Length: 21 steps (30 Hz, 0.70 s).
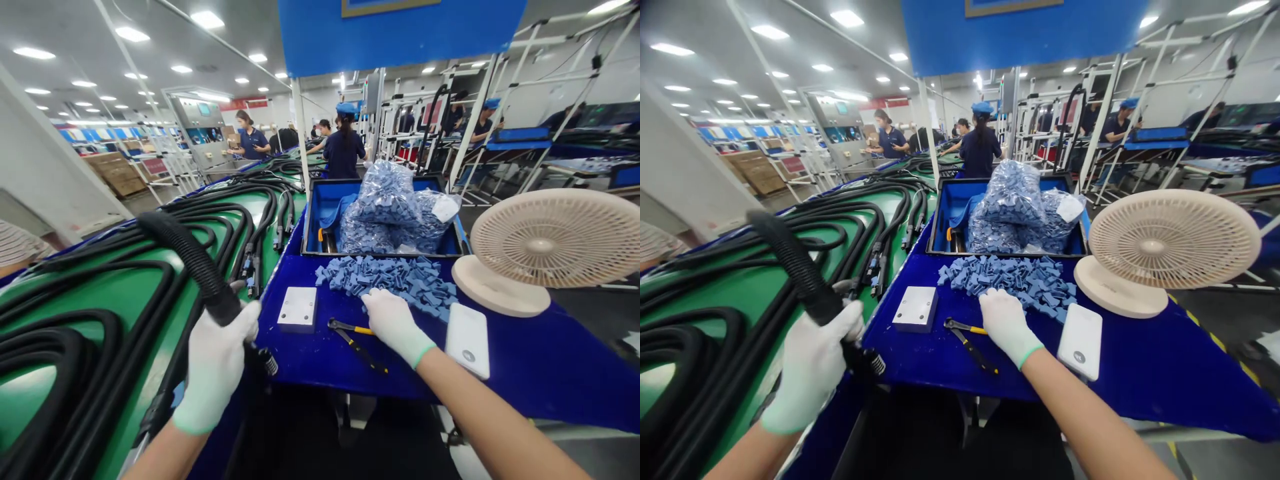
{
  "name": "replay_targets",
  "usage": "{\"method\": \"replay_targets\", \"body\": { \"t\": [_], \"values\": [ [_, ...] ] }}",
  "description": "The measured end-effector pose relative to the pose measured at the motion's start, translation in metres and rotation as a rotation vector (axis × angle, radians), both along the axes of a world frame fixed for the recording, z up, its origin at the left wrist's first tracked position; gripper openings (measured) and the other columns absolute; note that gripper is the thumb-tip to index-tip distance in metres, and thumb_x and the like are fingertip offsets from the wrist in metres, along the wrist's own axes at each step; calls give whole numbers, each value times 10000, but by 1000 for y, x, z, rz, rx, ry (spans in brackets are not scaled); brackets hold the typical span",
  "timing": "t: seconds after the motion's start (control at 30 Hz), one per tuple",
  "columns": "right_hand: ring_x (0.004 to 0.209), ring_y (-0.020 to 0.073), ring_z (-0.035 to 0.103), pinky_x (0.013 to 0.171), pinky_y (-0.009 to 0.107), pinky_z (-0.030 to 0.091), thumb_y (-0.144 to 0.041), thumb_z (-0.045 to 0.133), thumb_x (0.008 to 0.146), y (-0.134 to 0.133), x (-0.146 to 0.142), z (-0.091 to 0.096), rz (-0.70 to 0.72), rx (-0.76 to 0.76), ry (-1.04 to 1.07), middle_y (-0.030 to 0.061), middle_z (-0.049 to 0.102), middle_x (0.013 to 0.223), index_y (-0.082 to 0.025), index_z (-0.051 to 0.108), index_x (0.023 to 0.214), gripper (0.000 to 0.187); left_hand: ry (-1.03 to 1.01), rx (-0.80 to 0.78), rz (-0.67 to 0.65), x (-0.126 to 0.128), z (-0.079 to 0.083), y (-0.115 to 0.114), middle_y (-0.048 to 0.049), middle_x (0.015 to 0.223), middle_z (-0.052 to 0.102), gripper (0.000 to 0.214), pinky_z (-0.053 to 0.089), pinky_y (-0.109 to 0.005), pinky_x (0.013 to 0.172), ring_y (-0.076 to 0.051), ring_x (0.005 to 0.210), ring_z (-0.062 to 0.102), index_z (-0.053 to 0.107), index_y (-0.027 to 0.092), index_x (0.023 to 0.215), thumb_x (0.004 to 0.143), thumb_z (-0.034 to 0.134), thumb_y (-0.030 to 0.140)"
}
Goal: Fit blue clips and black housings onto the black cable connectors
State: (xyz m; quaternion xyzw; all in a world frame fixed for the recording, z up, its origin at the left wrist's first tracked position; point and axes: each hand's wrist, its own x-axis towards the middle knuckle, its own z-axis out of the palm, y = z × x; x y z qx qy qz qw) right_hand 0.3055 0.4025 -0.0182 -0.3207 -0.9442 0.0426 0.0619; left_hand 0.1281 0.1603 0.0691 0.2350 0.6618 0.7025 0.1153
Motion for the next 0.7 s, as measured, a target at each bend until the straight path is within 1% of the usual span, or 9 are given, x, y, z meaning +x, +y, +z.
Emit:
{"method": "replay_targets", "body": {
  "t": [0.07,0.13,0.17,0.23,0.33,0.43,0.53,0.6,0.7],
  "values": [
    [966,286,669,814,369,514,-68,507,876,3,-2,-1,8,18,-40,152,659,1036,-138,670,1000,216,76,61,-71,-12,6,21,65,615,469,273,379,-225,502,-88,516,422,647,154,1006,831,805,291],
    [994,294,667,823,361,498,-109,555,860,2,-2,-1,20,36,-65,159,653,1068,-138,650,1009,179,110,139,-188,-26,11,41,78,598,452,371,354,-233,492,-87,487,408,628,149,1148,837,789,272],
    [1017,301,664,829,360,491,-127,567,858,2,-2,-1,28,43,-73,162,653,1088,-141,640,1021,179,120,169,-234,-33,12,51,83,586,446,401,345,-236,486,-86,473,399,618,143,1183,838,782,264],
    [1007,301,677,820,360,480,-150,547,884,3,-1,1,37,50,-91,154,670,1083,-154,625,1032,167,130,197,-284,-45,12,68,88,550,433,382,330,-239,475,-85,451,377,625,123,1161,834,770,256],
    [878,282,712,770,355,468,-164,492,931,8,1,3,28,37,-126,121,713,952,-171,617,1072,189,123,196,-300,-57,6,85,87,519,428,320,327,-241,467,-82,436,360,643,112,1065,812,770,261],
    [845,278,723,753,349,459,-189,499,944,12,3,4,15,14,-151,113,736,911,-184,617,1129,219,111,185,-323,-62,0,90,78,517,443,311,331,-241,461,-84,432,364,648,120,1018,786,782,277],
    [895,270,720,784,345,461,-321,538,970,13,4,2,32,-25,-160,108,742,958,-202,650,1048,181,108,173,-336,-64,-2,87,63,521,458,287,336,-245,461,-85,433,370,661,118,969,774,794,280],
    [928,264,714,799,336,462,-381,595,950,11,3,-1,51,-47,-153,103,736,996,-205,664,996,195,109,167,-334,-65,-4,85,60,525,464,290,342,-246,467,-86,437,381,667,121,976,768,800,274],
    [936,265,710,796,327,463,-303,630,916,8,0,-7,66,-66,-117,110,720,1018,-187,675,962,133,112,161,-315,-68,-8,83,64,526,466,319,349,-245,470,-89,437,389,666,126,1015,766,798,275]
  ]
}}
